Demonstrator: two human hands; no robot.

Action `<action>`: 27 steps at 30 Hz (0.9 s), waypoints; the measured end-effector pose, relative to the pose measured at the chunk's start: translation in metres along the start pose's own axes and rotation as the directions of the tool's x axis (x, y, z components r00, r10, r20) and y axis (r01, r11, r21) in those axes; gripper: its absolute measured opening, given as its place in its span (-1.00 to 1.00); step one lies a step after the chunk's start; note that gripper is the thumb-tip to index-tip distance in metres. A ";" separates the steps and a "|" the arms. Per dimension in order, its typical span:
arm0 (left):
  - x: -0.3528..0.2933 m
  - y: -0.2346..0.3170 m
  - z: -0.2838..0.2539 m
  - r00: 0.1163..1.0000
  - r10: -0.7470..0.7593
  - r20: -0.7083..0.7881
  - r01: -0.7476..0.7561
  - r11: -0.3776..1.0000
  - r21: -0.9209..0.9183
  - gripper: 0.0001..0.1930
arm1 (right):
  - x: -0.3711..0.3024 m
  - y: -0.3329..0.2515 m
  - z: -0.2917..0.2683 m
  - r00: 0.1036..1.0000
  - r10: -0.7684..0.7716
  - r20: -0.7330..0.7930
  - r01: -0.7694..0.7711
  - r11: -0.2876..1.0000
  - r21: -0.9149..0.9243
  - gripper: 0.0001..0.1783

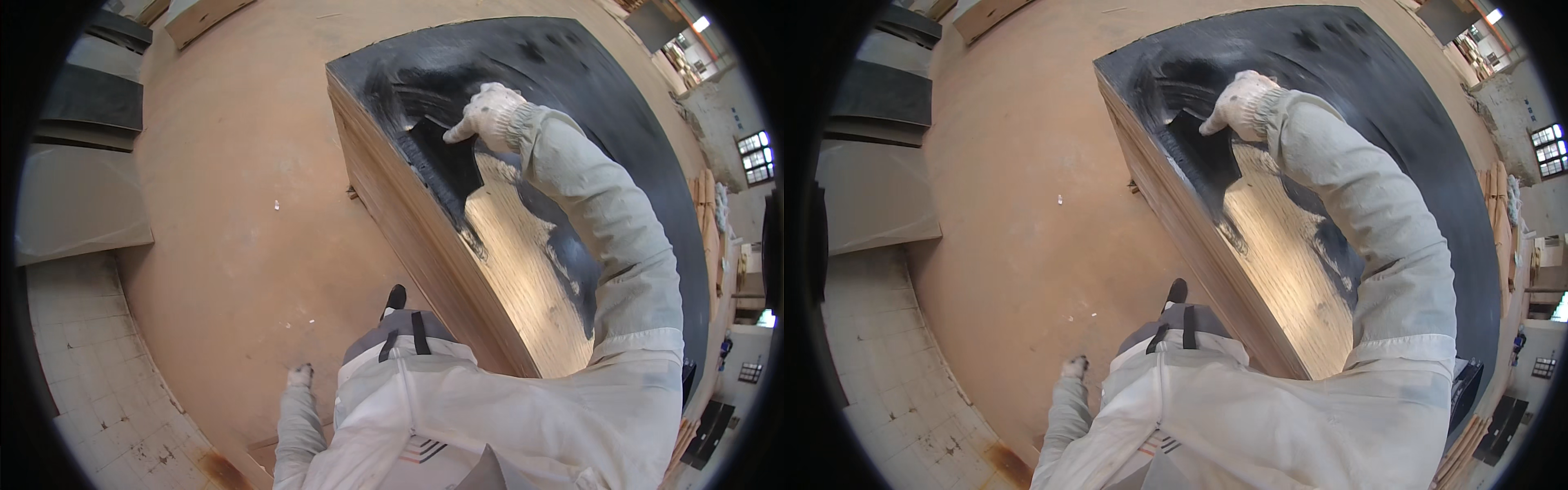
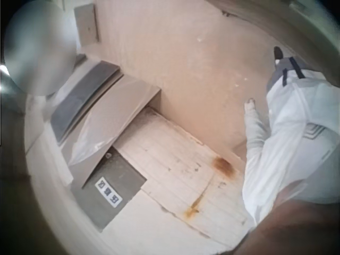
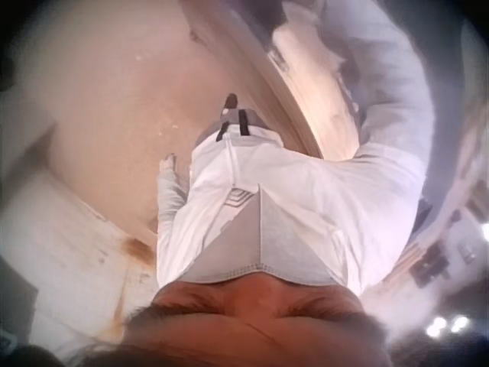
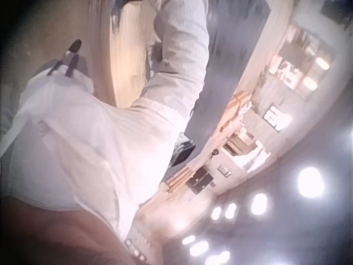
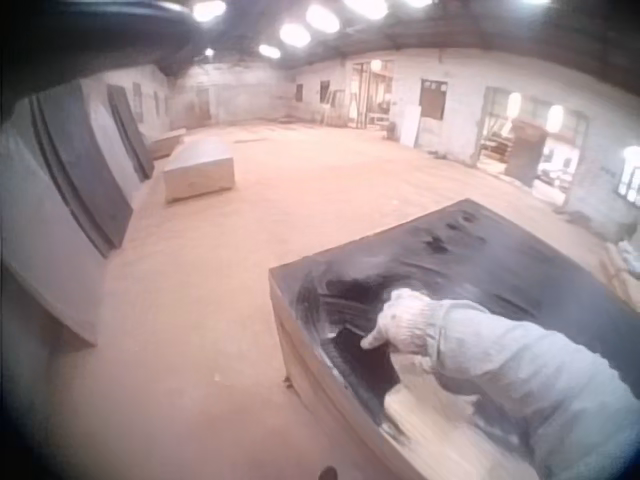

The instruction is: The person applies black paint to a large wooden board using a brush. They repeatedly dip the brush into a paint container and spread the paint across the surface, working from one side to the other.

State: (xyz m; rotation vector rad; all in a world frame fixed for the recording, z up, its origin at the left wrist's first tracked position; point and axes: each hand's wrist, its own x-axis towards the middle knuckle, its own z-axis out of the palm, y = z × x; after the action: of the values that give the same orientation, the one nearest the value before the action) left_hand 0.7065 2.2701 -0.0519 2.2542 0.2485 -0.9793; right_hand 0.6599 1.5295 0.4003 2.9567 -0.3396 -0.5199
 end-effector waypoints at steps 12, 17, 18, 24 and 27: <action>-0.109 -0.158 0.105 0.877 -0.364 0.313 0.447 0.856 -0.259 -0.82 | -0.271 -0.049 0.063 0.959 -0.102 0.264 0.158 0.967 -0.199 -0.40; -0.153 -0.180 0.125 0.934 -0.269 0.237 0.279 0.960 -0.009 -0.84 | -0.230 -0.047 0.054 0.976 -0.034 0.217 0.073 0.982 -0.176 -0.65; -0.147 -0.180 0.120 0.942 -0.255 0.220 0.268 0.963 -0.030 -0.84 | -0.205 -0.045 0.053 0.987 0.031 0.159 -0.005 0.987 -0.160 -0.67; -0.081 -0.139 0.066 0.971 -0.200 0.128 0.234 0.898 -0.374 -0.86 | -0.120 -0.040 0.035 0.996 -0.075 0.050 0.086 0.958 -0.275 -0.56; -0.079 -0.127 0.054 0.957 -0.261 0.126 0.290 0.853 -0.433 -0.86 | -0.159 -0.055 0.042 0.984 -0.112 0.137 0.145 0.952 -0.270 -0.67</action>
State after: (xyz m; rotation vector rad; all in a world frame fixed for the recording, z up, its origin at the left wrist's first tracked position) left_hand 0.5681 2.3396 -0.0863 1.7886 0.7134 -1.0136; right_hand 0.5099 1.6176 0.4034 2.6914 -0.0746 -0.7002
